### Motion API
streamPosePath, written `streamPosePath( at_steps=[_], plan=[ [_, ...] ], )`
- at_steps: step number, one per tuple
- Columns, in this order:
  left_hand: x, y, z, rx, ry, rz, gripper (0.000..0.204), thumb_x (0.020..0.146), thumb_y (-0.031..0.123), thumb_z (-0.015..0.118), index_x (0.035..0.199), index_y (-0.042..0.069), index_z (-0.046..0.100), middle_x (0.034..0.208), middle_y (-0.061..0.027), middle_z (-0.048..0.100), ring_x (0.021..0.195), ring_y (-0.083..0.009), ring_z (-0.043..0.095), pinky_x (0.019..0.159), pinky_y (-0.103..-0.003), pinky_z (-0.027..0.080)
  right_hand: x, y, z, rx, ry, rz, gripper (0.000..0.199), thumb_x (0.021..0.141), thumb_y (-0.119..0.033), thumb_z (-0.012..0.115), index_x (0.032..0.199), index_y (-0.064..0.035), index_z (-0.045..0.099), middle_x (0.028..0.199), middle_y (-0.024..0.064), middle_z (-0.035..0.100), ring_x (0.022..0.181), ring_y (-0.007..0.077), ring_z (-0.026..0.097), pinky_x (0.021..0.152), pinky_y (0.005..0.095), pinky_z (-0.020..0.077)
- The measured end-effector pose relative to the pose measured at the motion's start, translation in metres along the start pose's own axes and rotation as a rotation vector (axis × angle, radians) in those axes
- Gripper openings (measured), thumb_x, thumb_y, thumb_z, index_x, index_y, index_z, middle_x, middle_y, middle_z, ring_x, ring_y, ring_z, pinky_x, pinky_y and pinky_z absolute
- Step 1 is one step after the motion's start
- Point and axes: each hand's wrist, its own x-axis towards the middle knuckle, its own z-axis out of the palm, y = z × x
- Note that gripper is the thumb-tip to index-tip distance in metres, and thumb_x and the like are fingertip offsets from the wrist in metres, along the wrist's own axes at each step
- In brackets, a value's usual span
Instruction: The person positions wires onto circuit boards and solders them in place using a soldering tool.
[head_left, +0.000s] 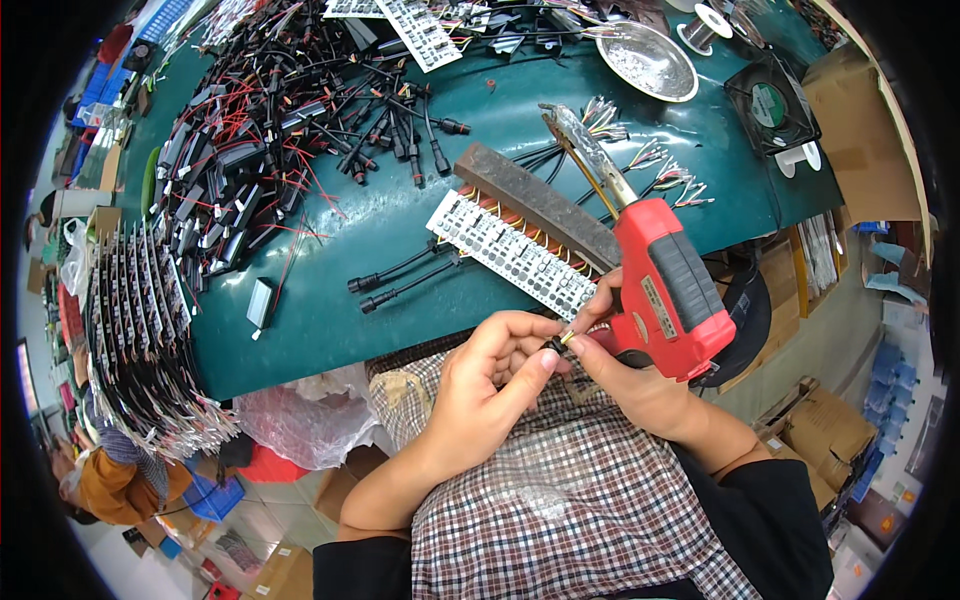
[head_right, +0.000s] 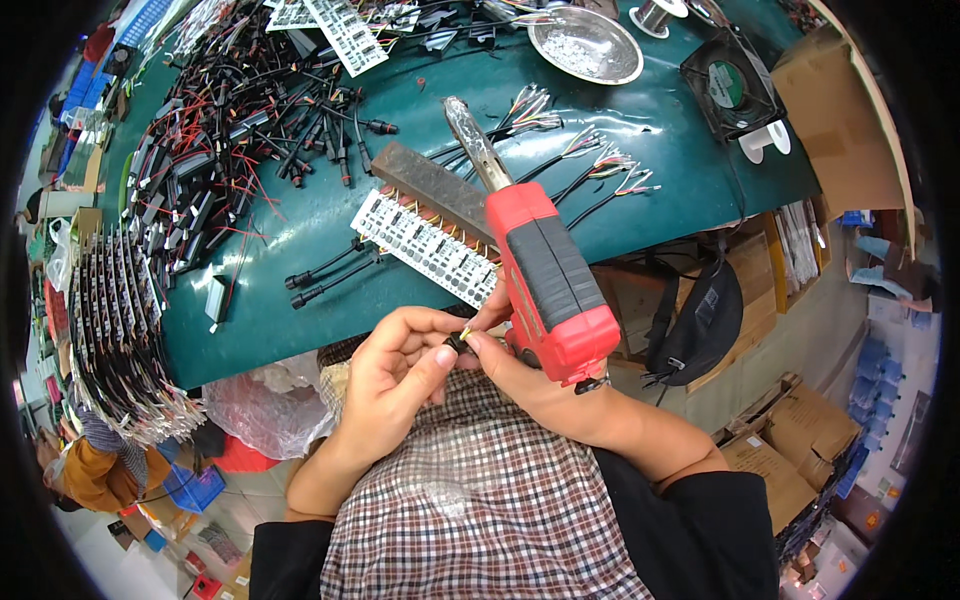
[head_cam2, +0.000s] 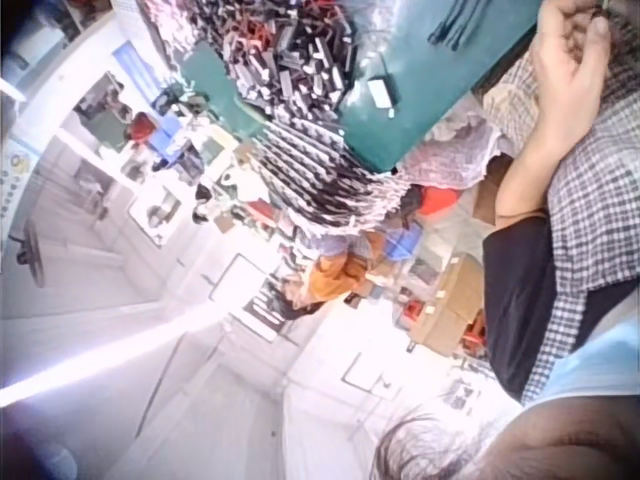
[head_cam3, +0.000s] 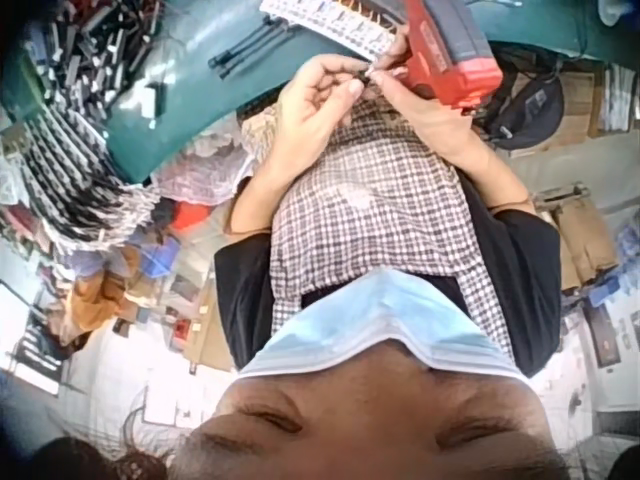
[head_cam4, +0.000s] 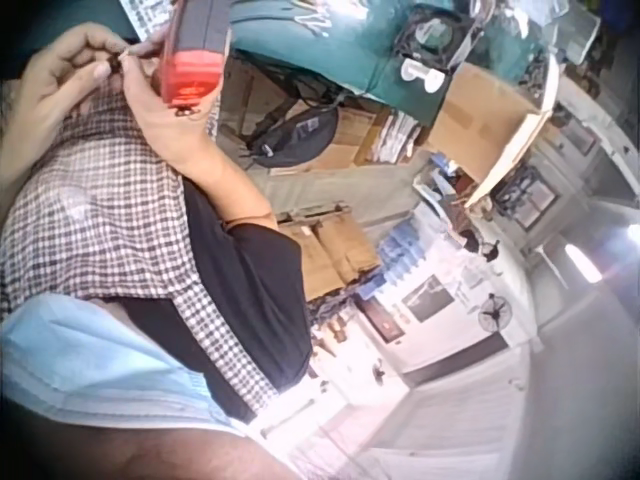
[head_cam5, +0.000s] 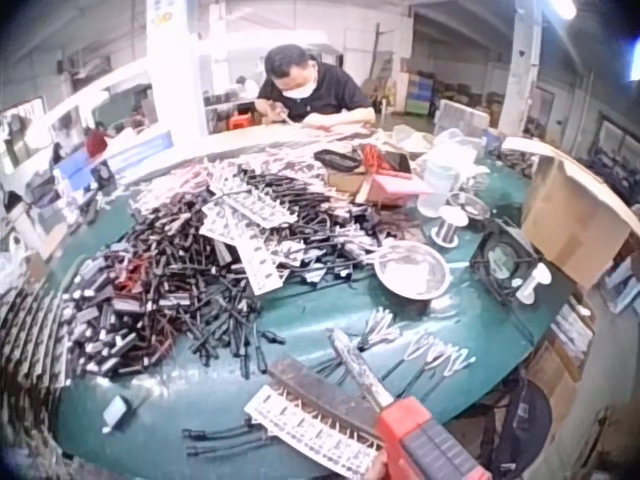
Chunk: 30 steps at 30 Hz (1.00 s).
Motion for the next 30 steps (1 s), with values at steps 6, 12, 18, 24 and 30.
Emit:
streamPosePath(
  at_steps=[6, 12, 18, 24, 30],
  plan=[
    [-0.001, -0.006, -0.001, 0.074, 0.068, 0.122, 0.019, 0.098, 0.003, 0.070, 0.115, -0.003, 0.064, 0.097, -0.0051, 0.073, 0.077, -0.0031, 0.062, 0.063, -0.021, 0.050, -0.002, 0.003, 0.000, 0.060, 0.012, -0.012, 0.049, 0.093, 0.007, 0.066, 0.136, -0.0013, 0.044, 0.111, 0.0080, 0.058, 0.104, 0.0149, 0.067, 0.080, 0.0286, 0.0609],
    [0.001, 0.003, 0.001, 0.545, 0.134, 0.341, 0.015, 0.092, 0.005, 0.076, 0.103, -0.002, 0.068, 0.091, -0.0068, 0.072, 0.072, -0.0084, 0.065, 0.062, -0.024, 0.050, -0.001, 0.005, -0.003, -0.003, -0.027, -0.075, 0.045, 0.093, 0.007, 0.066, 0.133, -0.0025, 0.046, 0.108, 0.0048, 0.056, 0.099, 0.0122, 0.064, 0.085, 0.0286, 0.0549],
    [0.002, 0.002, 0.001, 0.983, 0.157, 0.742, 0.017, 0.088, 0.004, 0.080, 0.100, -0.002, 0.070, 0.091, -0.0078, 0.072, 0.073, -0.0097, 0.066, 0.059, -0.024, 0.050, -0.003, 0.001, -0.002, -0.068, -0.031, -0.022, 0.041, 0.093, 0.007, 0.065, 0.129, -0.0027, 0.047, 0.105, 0.0048, 0.056, 0.096, 0.0104, 0.063, 0.085, 0.0275, 0.0530],
    [-0.001, -0.023, 0.010, 0.269, 0.258, 0.405, 0.017, 0.094, 0.007, 0.076, 0.106, -0.003, 0.070, 0.084, -0.0043, 0.071, 0.067, -0.0061, 0.062, 0.058, -0.023, 0.048, -0.003, 0.002, 0.004, 0.025, -0.010, -0.034, 0.049, 0.092, 0.010, 0.065, 0.133, -0.0038, 0.042, 0.111, 0.0070, 0.053, 0.097, 0.0113, 0.062, 0.085, 0.0287, 0.0543],
    [0.001, -0.029, 0.011, 0.204, 0.316, 0.354, 0.015, 0.096, 0.006, 0.074, 0.107, -0.004, 0.069, 0.083, -0.0021, 0.070, 0.070, -0.0040, 0.060, 0.061, -0.021, 0.048, -0.007, 0.009, 0.009, 0.041, 0.042, 0.022, 0.056, 0.090, 0.013, 0.066, 0.136, -0.0048, 0.039, 0.116, 0.0077, 0.050, 0.099, 0.0123, 0.060, 0.086, 0.0286, 0.0539]
  ],
)
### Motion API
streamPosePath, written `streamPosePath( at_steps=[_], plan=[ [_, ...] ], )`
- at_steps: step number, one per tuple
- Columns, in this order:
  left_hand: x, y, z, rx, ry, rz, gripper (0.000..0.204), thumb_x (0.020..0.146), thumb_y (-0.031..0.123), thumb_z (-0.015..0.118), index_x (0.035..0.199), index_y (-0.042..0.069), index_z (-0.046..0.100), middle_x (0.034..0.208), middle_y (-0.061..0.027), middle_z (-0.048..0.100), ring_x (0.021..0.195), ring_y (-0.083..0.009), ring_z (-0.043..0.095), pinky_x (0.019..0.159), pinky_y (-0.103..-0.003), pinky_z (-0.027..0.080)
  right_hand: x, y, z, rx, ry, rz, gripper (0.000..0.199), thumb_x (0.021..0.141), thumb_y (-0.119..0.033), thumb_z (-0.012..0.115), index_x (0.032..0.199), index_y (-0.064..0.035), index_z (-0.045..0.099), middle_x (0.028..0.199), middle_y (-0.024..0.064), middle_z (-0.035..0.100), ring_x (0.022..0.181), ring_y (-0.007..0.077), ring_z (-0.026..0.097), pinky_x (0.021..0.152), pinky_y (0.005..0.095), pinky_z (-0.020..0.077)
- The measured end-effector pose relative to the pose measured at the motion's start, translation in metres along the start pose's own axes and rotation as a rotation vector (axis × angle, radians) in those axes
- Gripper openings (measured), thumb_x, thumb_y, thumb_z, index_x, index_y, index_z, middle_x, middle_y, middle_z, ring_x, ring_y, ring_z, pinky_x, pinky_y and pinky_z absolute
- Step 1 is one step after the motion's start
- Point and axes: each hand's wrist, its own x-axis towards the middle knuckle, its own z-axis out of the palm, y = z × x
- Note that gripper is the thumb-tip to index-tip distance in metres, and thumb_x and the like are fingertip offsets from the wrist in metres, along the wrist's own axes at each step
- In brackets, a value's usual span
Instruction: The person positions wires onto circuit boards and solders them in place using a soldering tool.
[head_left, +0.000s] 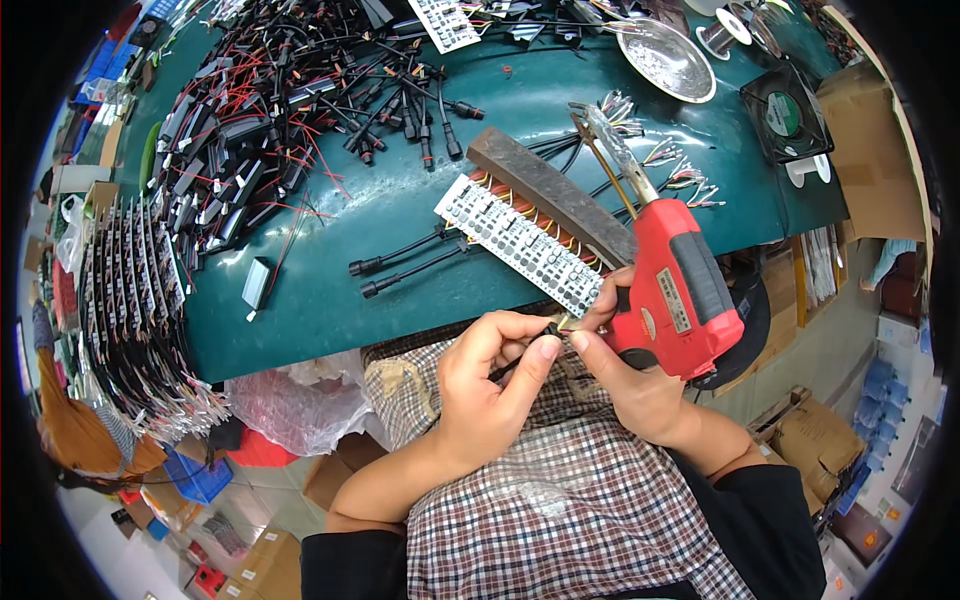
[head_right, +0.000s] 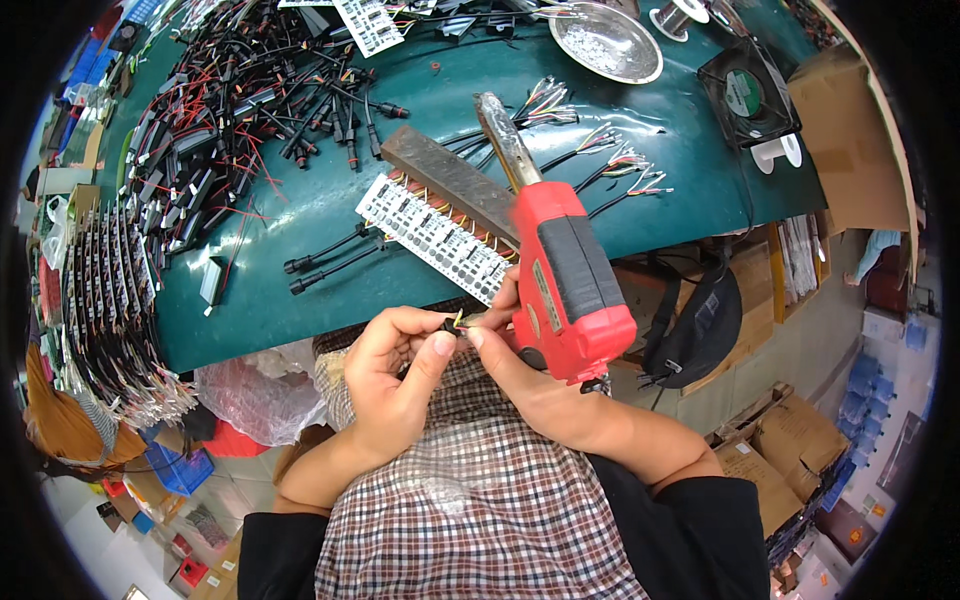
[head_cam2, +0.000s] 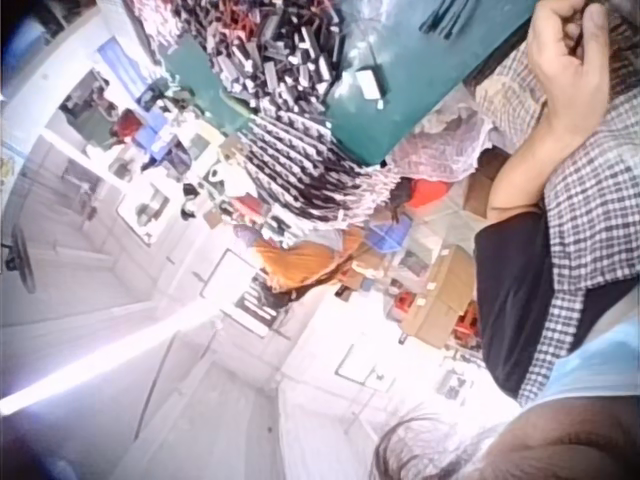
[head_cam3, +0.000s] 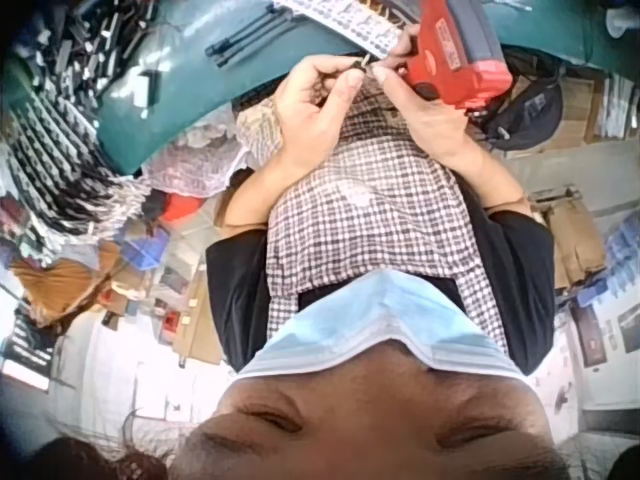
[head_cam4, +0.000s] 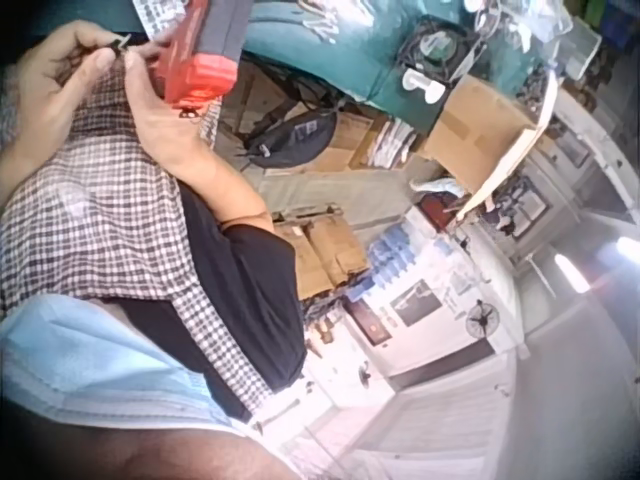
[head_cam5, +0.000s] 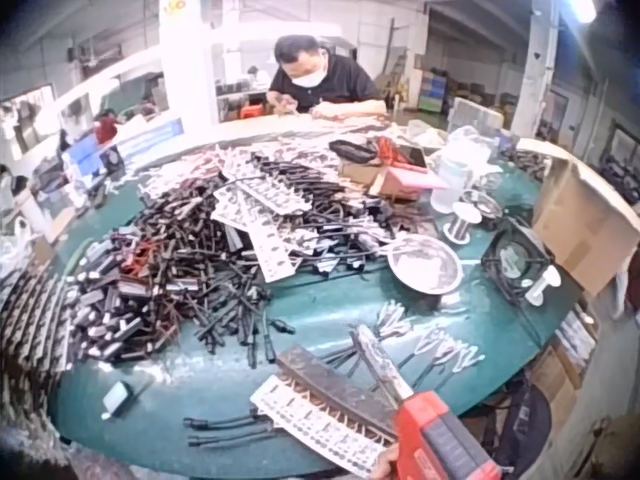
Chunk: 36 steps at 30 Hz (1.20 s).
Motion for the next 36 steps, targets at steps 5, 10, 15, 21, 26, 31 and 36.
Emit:
streamPosePath(
  at_steps=[5, 10, 15, 21, 26, 31, 36],
  plan=[
    [0.008, -0.007, -0.005, 0.013, 0.165, 0.085, 0.014, 0.096, 0.005, 0.073, 0.107, -0.004, 0.069, 0.086, -0.0024, 0.070, 0.070, -0.0040, 0.061, 0.061, -0.021, 0.048, 0.001, -0.002, -0.006, -0.075, -0.048, 0.011, 0.055, 0.090, 0.015, 0.066, 0.134, -0.0050, 0.040, 0.114, 0.0071, 0.050, 0.098, 0.0122, 0.061, 0.087, 0.0287, 0.0541],
    [0.024, -0.001, -0.020, 0.450, 0.200, 0.192, 0.021, 0.091, 0.006, 0.078, 0.110, 0.000, 0.071, 0.084, -0.0074, 0.071, 0.061, -0.0086, 0.061, 0.053, -0.023, 0.047, -0.004, -0.014, -0.018, -0.228, -0.044, 0.054, 0.036, 0.096, 0.002, 0.068, 0.126, -0.0028, 0.048, 0.106, 0.0056, 0.058, 0.092, 0.0102, 0.061, 0.081, 0.0267, 0.0516],
    [0.036, 0.002, -0.026, 0.441, 0.325, 0.109, 0.014, 0.090, 0.008, 0.079, 0.095, 0.001, 0.068, 0.076, -0.0065, 0.071, 0.055, -0.0097, 0.061, 0.053, -0.026, 0.048, -0.009, -0.030, -0.034, -0.152, -0.092, 0.024, 0.020, 0.097, -0.001, 0.066, 0.114, -0.0025, 0.056, 0.106, 0.0066, 0.058, 0.095, 0.0139, 0.060, 0.080, 0.0297, 0.0515],
    [0.043, -0.007, -0.029, 0.723, 0.336, 0.267, 0.016, 0.085, 0.011, 0.082, 0.089, 0.003, 0.068, 0.070, -0.0035, 0.067, 0.049, -0.0138, 0.058, 0.050, -0.028, 0.046, -0.025, -0.036, -0.060, -0.234, -0.188, 0.196, 0.013, 0.093, -0.009, 0.071, 0.101, -0.0019, 0.064, 0.091, 0.0067, 0.061, 0.077, 0.0183, 0.059, 0.074, 0.0341, 0.0511],
    [0.049, -0.011, -0.027, 0.811, 0.345, 0.296, 0.018, 0.084, 0.011, 0.082, 0.087, 0.004, 0.066, 0.070, -0.0040, 0.067, 0.049, -0.0150, 0.059, 0.050, -0.030, 0.047, -0.033, -0.024, -0.059, -0.263, -0.152, 0.279, 0.027, 0.087, -0.006, 0.074, 0.113, 0.0007, 0.067, 0.090, 0.0096, 0.066, 0.081, 0.0225, 0.067, 0.072, 0.0364, 0.0531],
    [0.050, -0.014, -0.027, 0.877, 0.351, 0.339, 0.020, 0.082, 0.010, 0.082, 0.084, 0.005, 0.063, 0.072, -0.0040, 0.068, 0.050, -0.0172, 0.058, 0.049, -0.032, 0.047, -0.029, -0.013, -0.064, -0.374, -0.225, 0.268, 0.023, 0.085, -0.003, 0.074, 0.108, 0.0007, 0.069, 0.090, 0.0114, 0.067, 0.078, 0.0259, 0.067, 0.069, 0.0376, 0.0532],
    [0.051, -0.014, -0.028, 0.910, 0.354, 0.375, 0.021, 0.080, 0.009, 0.082, 0.083, 0.005, 0.061, 0.073, -0.0040, 0.069, 0.052, -0.0183, 0.059, 0.050, -0.032, 0.048, -0.031, -0.004, -0.061, -0.402, -0.210, 0.229, 0.022, 0.085, -0.003, 0.074, 0.106, 0.0005, 0.069, 0.087, 0.0119, 0.067, 0.075, 0.0279, 0.067, 0.067, 0.0381, 0.0528]
  ],
)
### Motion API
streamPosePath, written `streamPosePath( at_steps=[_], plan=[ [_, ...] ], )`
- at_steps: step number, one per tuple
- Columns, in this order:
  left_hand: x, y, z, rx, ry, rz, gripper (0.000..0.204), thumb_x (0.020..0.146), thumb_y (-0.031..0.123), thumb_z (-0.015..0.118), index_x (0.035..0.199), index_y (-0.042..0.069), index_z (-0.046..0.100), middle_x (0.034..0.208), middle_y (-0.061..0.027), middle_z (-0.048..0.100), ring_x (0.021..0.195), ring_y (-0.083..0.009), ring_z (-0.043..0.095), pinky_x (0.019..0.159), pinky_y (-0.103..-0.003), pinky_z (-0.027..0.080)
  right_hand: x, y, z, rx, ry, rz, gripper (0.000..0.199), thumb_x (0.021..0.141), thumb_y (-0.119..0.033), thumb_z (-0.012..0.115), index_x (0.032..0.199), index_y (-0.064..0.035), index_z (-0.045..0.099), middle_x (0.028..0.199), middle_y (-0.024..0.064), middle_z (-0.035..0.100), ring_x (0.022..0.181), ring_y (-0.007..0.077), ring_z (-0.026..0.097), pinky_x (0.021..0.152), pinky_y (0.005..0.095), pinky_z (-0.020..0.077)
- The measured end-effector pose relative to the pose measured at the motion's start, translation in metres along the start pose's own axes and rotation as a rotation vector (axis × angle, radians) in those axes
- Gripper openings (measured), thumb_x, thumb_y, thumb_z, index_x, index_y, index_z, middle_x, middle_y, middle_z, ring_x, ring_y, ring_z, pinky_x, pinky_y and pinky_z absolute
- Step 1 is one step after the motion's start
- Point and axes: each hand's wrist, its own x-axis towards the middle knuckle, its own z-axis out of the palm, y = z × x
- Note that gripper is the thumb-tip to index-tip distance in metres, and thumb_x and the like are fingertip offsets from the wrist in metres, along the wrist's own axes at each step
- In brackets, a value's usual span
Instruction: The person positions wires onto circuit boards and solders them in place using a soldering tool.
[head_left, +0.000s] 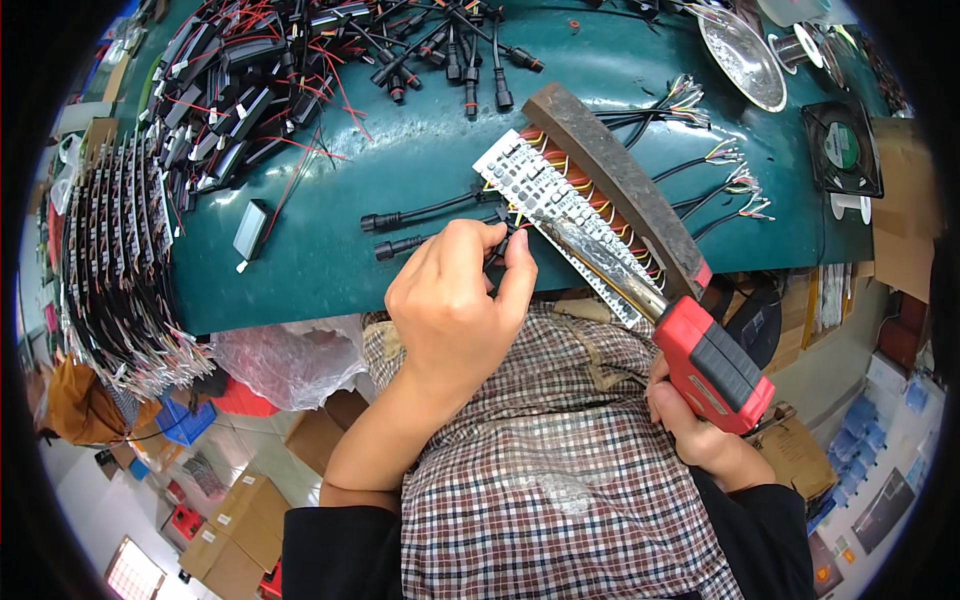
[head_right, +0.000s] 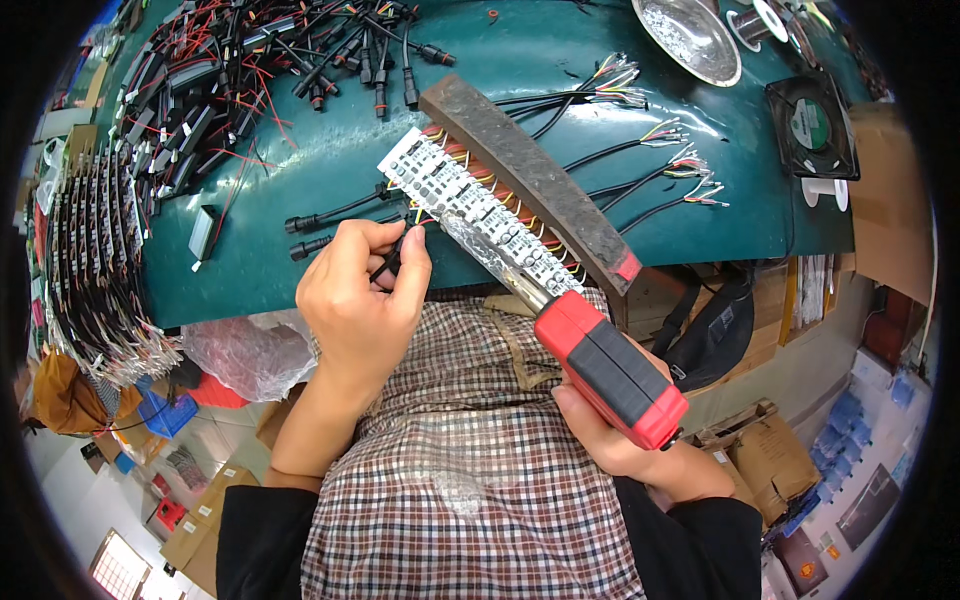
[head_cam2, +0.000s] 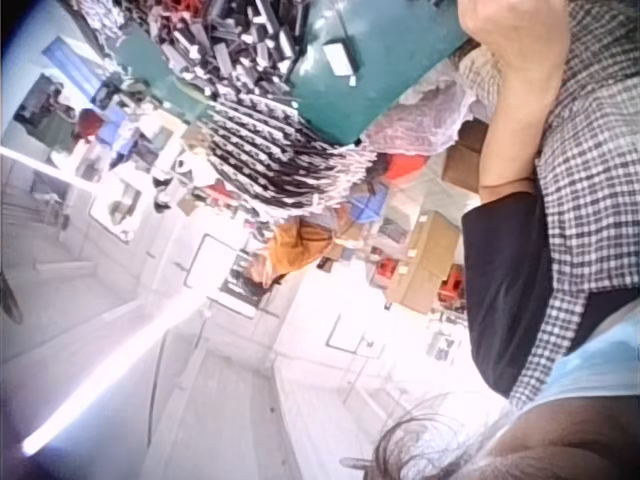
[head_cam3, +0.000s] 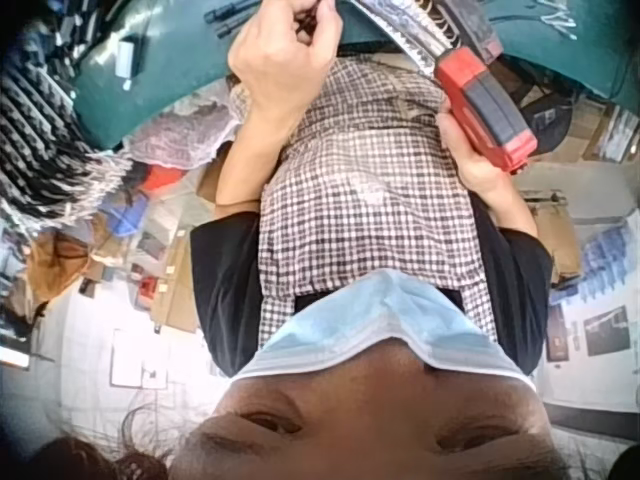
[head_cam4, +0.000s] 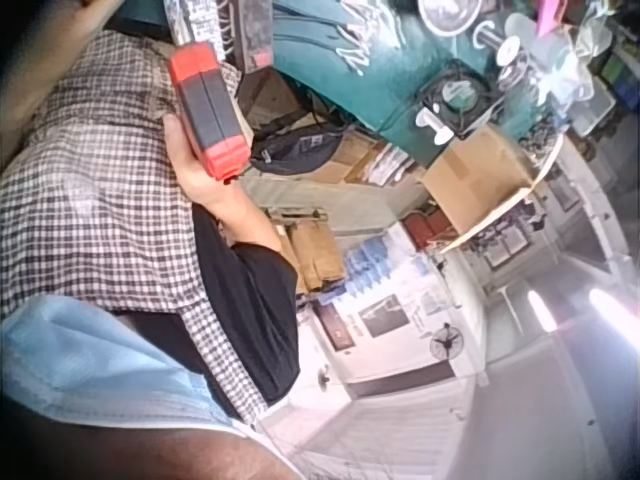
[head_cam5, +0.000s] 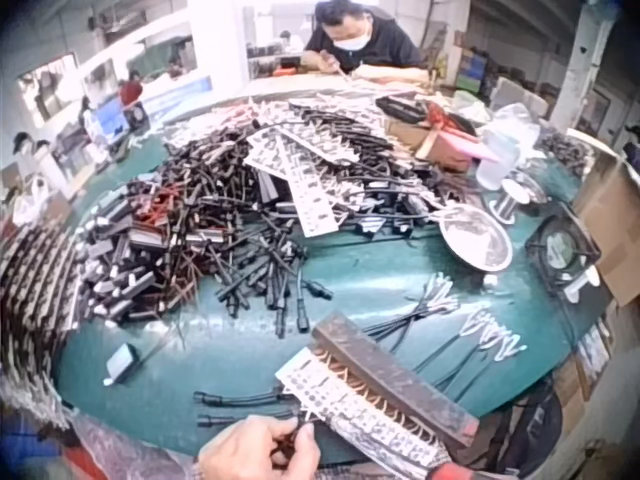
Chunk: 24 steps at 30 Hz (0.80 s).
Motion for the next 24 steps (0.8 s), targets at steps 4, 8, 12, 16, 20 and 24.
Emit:
streamPosePath(
  at_steps=[4, 8, 12, 16, 20, 24],
  plan=[
    [-0.0005, -0.0011, 0.0004, 0.012, 0.006, 0.016, 0.022, 0.080, 0.008, 0.082, 0.083, 0.005, 0.061, 0.075, -0.0041, 0.070, 0.053, -0.0189, 0.060, 0.050, -0.033, 0.048, 0.0011, 0.0030, 0.0021, 0.051, 0.014, 0.016, 0.020, 0.086, -0.004, 0.074, 0.105, -0.0004, 0.070, 0.085, 0.0108, 0.067, 0.073, 0.0276, 0.067, 0.066, 0.0378, 0.0524],
    [-0.0014, -0.0002, -0.0008, 0.009, -0.013, 0.005, 0.022, 0.079, 0.008, 0.083, 0.083, 0.005, 0.061, 0.075, -0.0045, 0.070, 0.056, -0.0201, 0.062, 0.052, -0.033, 0.049, -0.0006, 0.0040, 0.0026, 0.063, 0.007, 0.057, 0.020, 0.087, -0.005, 0.075, 0.107, -0.0009, 0.070, 0.086, 0.0101, 0.068, 0.073, 0.0266, 0.067, 0.066, 0.0371, 0.0523],
    [-0.0011, -0.0008, 0.0004, 0.020, 0.001, 0.027, 0.023, 0.079, 0.008, 0.083, 0.082, 0.005, 0.060, 0.075, -0.0051, 0.070, 0.060, -0.0221, 0.066, 0.054, -0.034, 0.051, 0.0003, 0.0018, 0.0033, 0.081, 0.013, 0.065, 0.021, 0.088, -0.006, 0.074, 0.108, -0.0006, 0.070, 0.087, 0.0101, 0.069, 0.074, 0.0260, 0.068, 0.067, 0.0367, 0.0524],
    [-0.0011, 0.0001, 0.0013, 0.031, 0.005, 0.035, 0.024, 0.079, 0.008, 0.083, 0.081, 0.005, 0.060, 0.075, -0.0052, 0.070, 0.062, -0.0226, 0.067, 0.055, -0.034, 0.053, 0.0009, -0.0010, 0.0064, 0.087, 0.028, 0.087, 0.020, 0.090, -0.006, 0.073, 0.110, 0.0000, 0.070, 0.088, 0.0098, 0.069, 0.075, 0.0245, 0.068, 0.067, 0.0362, 0.0524],
    [-0.0015, -0.0002, 0.0011, 0.035, 0.010, 0.043, 0.024, 0.079, 0.009, 0.083, 0.081, 0.005, 0.060, 0.075, -0.0051, 0.070, 0.062, -0.0224, 0.067, 0.055, -0.034, 0.053, 0.0010, -0.0029, 0.0051, 0.081, 0.007, 0.109, 0.020, 0.092, -0.005, 0.072, 0.111, 0.0002, 0.069, 0.088, 0.0098, 0.069, 0.075, 0.0231, 0.067, 0.067, 0.0357, 0.0520],
    [-0.0006, 0.0005, 0.0010, 0.038, 0.006, 0.037, 0.024, 0.079, 0.009, 0.083, 0.080, 0.006, 0.059, 0.074, -0.0044, 0.069, 0.061, -0.0224, 0.066, 0.054, -0.035, 0.052, -0.0029, -0.0037, 0.0003, 0.074, -0.026, 0.137, 0.020, 0.093, -0.006, 0.072, 0.112, 0.0004, 0.069, 0.088, 0.0086, 0.068, 0.076, 0.0214, 0.066, 0.067, 0.0351, 0.0514]
  ],
)
